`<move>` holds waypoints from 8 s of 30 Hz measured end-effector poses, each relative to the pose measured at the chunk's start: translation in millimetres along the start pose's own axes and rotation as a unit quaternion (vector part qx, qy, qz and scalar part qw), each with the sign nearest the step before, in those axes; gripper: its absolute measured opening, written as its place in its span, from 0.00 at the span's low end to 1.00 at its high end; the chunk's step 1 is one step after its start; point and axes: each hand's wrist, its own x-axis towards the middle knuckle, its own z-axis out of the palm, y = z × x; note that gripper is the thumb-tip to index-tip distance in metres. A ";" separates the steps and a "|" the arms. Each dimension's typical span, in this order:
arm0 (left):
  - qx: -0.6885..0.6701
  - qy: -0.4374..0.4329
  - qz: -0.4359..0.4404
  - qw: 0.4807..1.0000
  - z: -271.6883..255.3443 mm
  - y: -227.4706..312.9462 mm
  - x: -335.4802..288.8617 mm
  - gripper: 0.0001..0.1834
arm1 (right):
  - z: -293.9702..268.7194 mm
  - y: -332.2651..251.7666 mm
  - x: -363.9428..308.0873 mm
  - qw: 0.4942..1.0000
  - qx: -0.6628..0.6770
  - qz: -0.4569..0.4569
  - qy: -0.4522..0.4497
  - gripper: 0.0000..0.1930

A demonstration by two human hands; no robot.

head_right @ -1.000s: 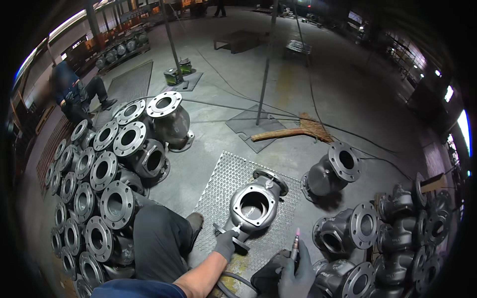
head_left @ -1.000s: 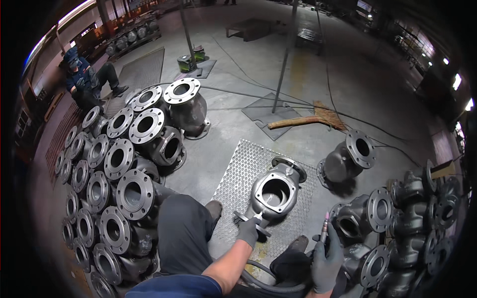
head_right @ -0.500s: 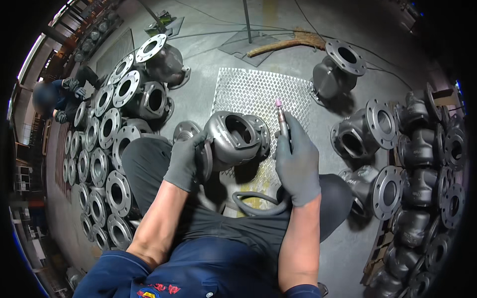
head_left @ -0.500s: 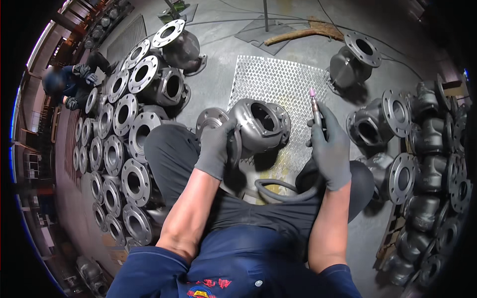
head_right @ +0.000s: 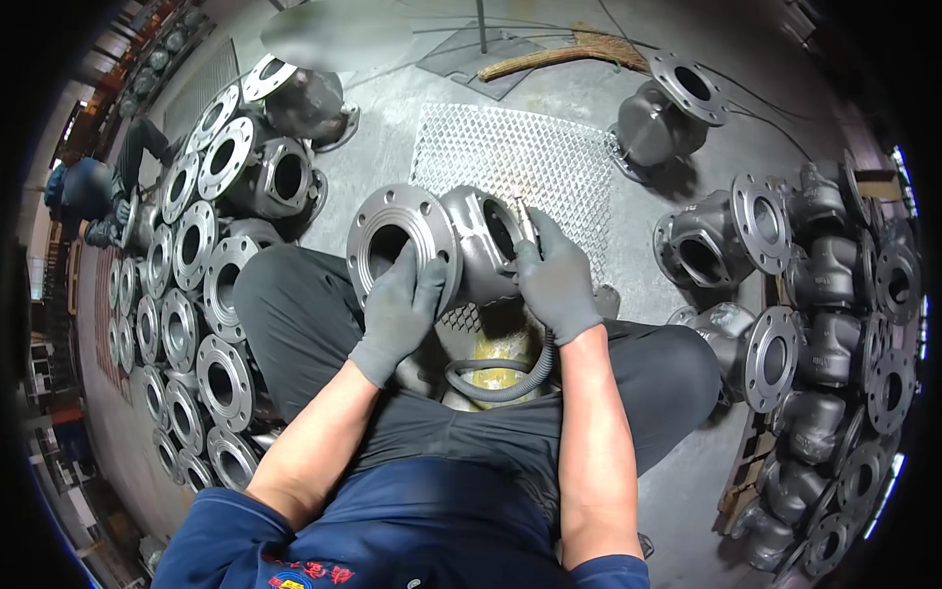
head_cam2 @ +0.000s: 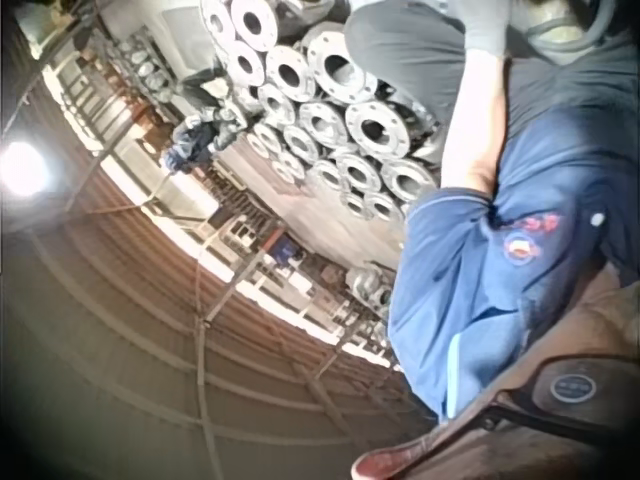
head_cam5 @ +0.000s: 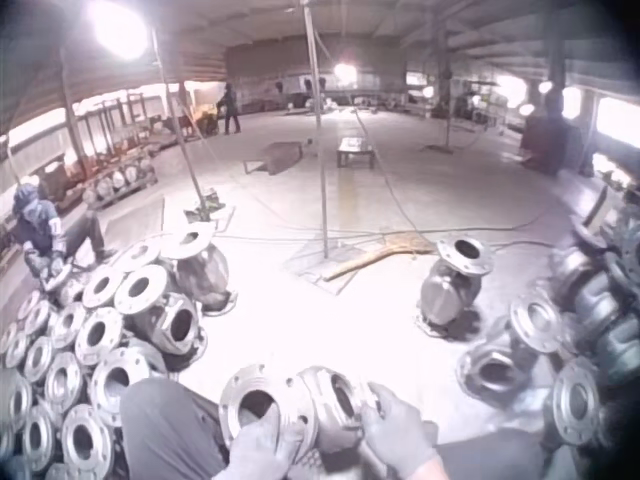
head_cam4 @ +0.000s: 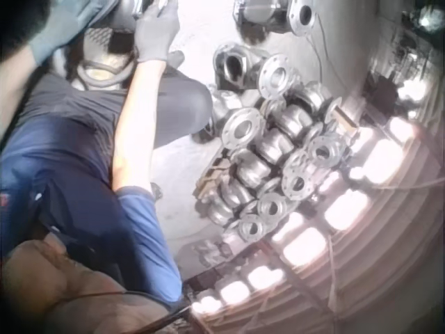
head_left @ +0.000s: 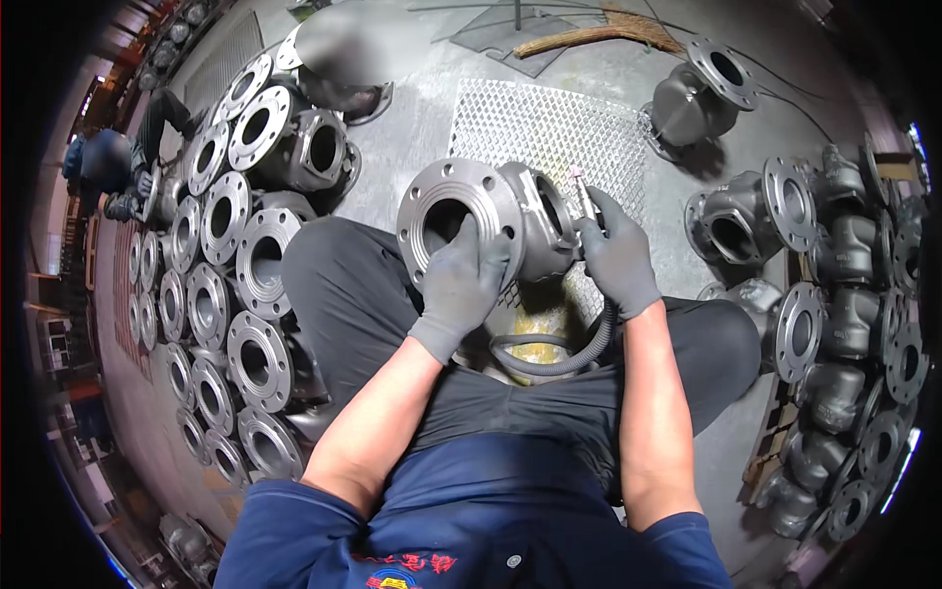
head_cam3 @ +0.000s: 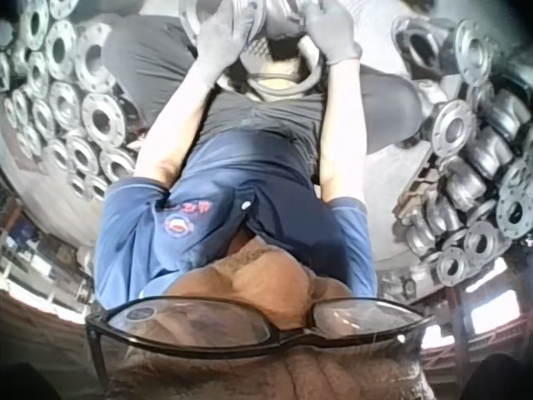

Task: The recorder uses a handheld die grinder to smooth surfaces and deburr edges on cast metal valve components on a factory floor.

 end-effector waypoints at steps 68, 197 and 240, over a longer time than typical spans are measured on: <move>-0.200 -0.130 -0.152 0.959 105.3 114.3 184.2 0.28 | -161.8 -30.8 89.9 0.832 -0.466 -0.009 -0.301 0.10; -0.199 -0.085 -0.087 0.972 127.1 124.0 158.9 0.26 | -146.3 -30.3 86.7 0.769 -0.512 0.011 -0.383 0.10; 0.054 -0.120 -0.037 0.991 -40.4 1.1 33.6 0.73 | 101.9 -54.9 28.1 0.997 0.062 -0.048 0.010 0.23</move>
